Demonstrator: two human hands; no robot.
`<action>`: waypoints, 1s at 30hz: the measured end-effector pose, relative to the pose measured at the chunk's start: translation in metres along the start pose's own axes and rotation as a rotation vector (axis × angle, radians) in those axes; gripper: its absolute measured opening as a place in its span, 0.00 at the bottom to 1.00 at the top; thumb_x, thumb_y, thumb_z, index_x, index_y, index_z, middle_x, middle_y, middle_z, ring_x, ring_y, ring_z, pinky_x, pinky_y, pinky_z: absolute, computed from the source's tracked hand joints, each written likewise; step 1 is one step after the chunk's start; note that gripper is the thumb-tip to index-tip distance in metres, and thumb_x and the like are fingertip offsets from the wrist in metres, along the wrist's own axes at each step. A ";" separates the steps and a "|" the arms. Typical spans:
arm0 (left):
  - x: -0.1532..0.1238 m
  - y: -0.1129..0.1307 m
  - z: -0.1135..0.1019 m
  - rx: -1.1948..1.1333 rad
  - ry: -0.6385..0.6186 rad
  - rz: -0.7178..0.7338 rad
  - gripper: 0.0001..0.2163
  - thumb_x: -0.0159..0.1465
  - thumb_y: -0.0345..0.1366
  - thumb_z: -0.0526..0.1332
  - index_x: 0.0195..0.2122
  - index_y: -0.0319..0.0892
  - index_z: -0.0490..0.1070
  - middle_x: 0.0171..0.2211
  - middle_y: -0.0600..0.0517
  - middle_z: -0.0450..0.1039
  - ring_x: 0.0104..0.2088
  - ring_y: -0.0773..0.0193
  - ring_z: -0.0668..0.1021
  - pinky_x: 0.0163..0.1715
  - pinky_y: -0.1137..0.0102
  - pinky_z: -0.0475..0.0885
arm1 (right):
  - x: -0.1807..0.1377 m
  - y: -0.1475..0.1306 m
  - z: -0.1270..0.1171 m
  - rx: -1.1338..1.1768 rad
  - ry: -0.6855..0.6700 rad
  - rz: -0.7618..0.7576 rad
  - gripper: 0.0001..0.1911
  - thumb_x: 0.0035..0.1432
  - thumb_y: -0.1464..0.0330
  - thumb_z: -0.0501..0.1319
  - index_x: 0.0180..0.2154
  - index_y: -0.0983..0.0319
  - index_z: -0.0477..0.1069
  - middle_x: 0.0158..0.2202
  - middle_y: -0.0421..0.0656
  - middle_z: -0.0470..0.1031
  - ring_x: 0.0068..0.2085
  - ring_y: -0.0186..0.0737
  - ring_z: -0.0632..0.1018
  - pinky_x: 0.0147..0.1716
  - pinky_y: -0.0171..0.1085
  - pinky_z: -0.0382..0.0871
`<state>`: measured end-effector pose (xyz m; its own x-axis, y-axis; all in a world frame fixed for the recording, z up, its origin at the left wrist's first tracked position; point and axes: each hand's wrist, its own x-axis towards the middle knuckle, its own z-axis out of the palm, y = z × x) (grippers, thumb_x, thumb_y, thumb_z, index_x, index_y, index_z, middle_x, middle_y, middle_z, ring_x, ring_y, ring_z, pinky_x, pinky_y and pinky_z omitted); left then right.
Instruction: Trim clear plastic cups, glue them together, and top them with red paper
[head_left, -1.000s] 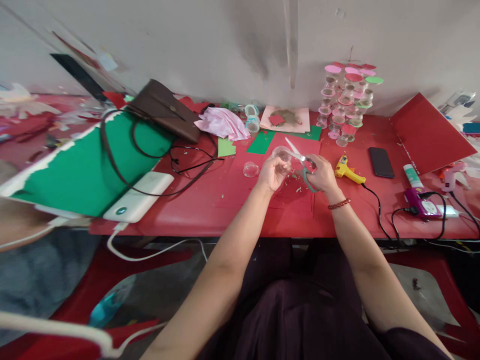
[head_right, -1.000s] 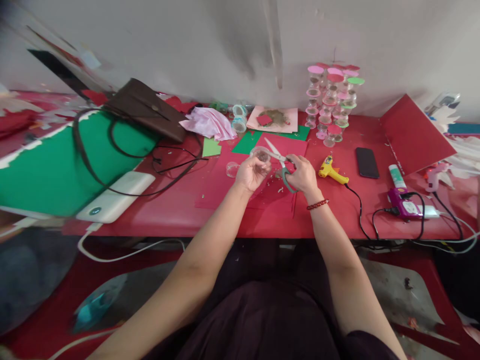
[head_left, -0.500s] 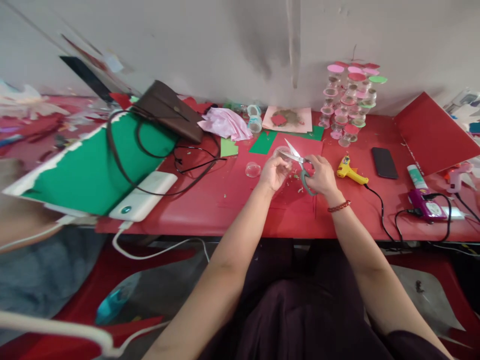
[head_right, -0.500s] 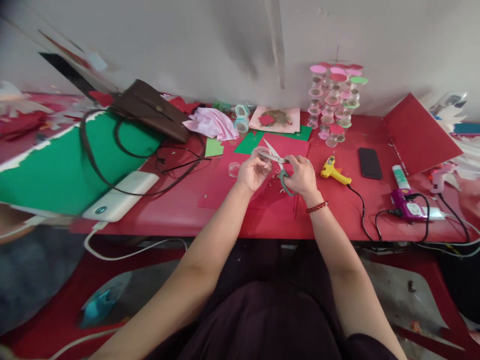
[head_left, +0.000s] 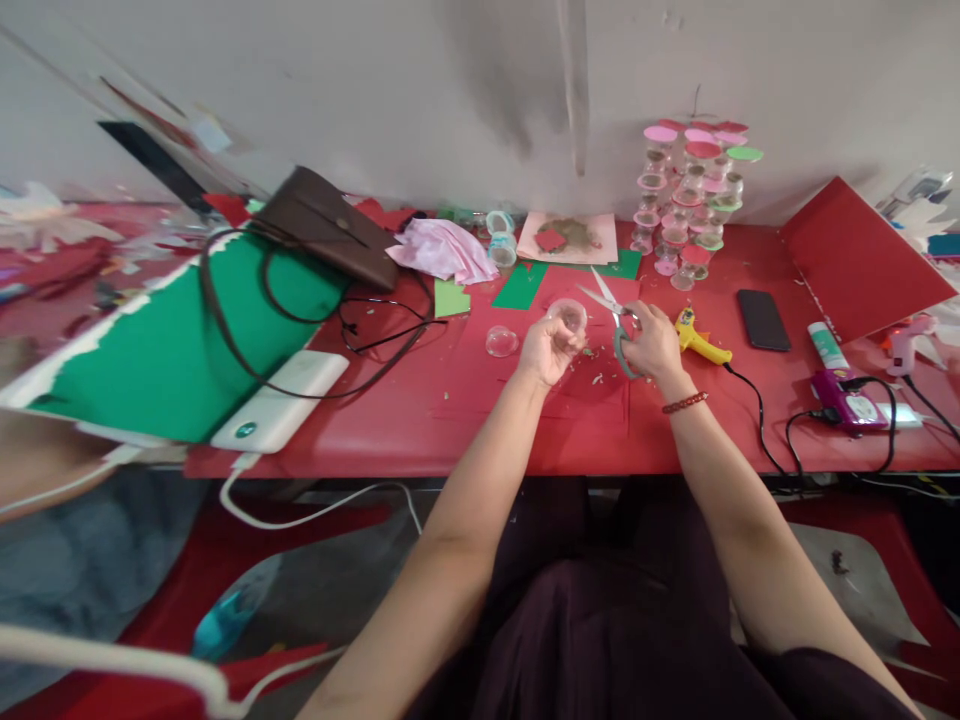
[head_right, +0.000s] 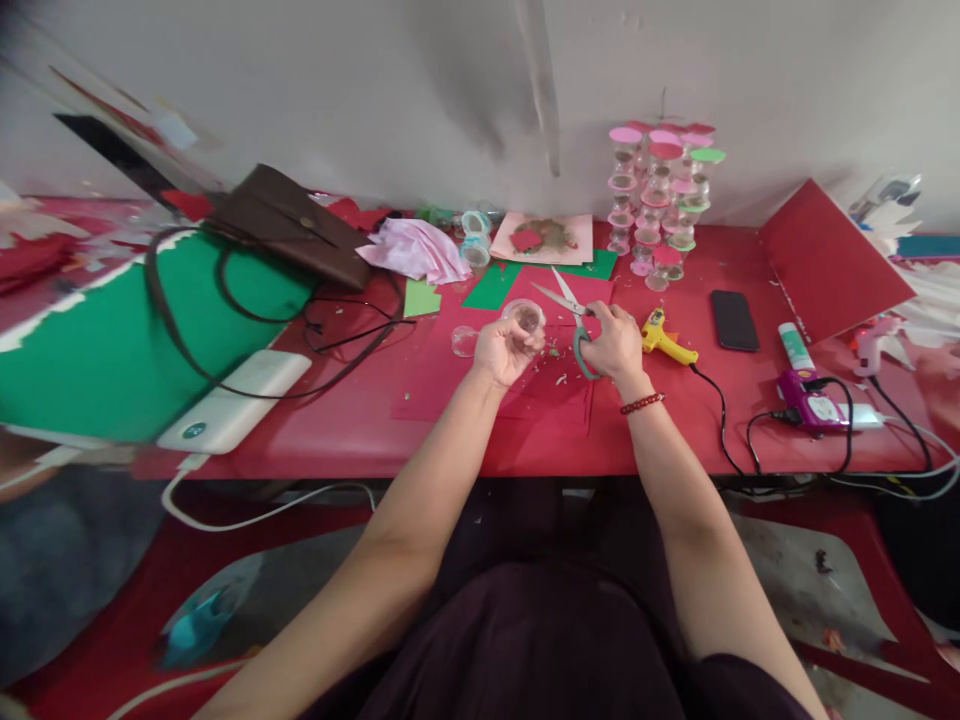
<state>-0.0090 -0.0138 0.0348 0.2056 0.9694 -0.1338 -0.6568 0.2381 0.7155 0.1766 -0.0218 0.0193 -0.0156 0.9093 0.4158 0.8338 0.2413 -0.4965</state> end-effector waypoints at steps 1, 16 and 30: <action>0.001 0.000 0.000 -0.004 0.033 0.028 0.15 0.42 0.21 0.55 0.30 0.40 0.72 0.26 0.55 0.73 0.18 0.75 0.64 0.19 0.76 0.60 | -0.001 -0.001 0.000 0.020 0.000 -0.016 0.20 0.54 0.68 0.61 0.49 0.59 0.76 0.43 0.50 0.79 0.42 0.53 0.78 0.45 0.49 0.74; 0.002 0.001 -0.005 -0.016 0.052 0.019 0.10 0.44 0.21 0.56 0.25 0.41 0.66 0.20 0.56 0.63 0.19 0.74 0.63 0.20 0.76 0.59 | -0.007 -0.015 0.003 -0.008 -0.109 -0.108 0.19 0.56 0.69 0.62 0.51 0.59 0.75 0.48 0.51 0.80 0.48 0.54 0.80 0.51 0.49 0.74; 0.002 -0.006 -0.001 0.151 -0.023 0.046 0.16 0.41 0.21 0.57 0.31 0.41 0.73 0.27 0.55 0.71 0.22 0.73 0.65 0.21 0.77 0.57 | -0.005 0.009 0.030 -0.098 -0.050 0.104 0.22 0.57 0.65 0.68 0.54 0.60 0.78 0.51 0.58 0.75 0.52 0.64 0.75 0.54 0.62 0.69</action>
<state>-0.0056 -0.0133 0.0294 0.1955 0.9771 -0.0838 -0.5494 0.1799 0.8159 0.1674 -0.0142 -0.0099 0.0486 0.9441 0.3260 0.8821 0.1125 -0.4574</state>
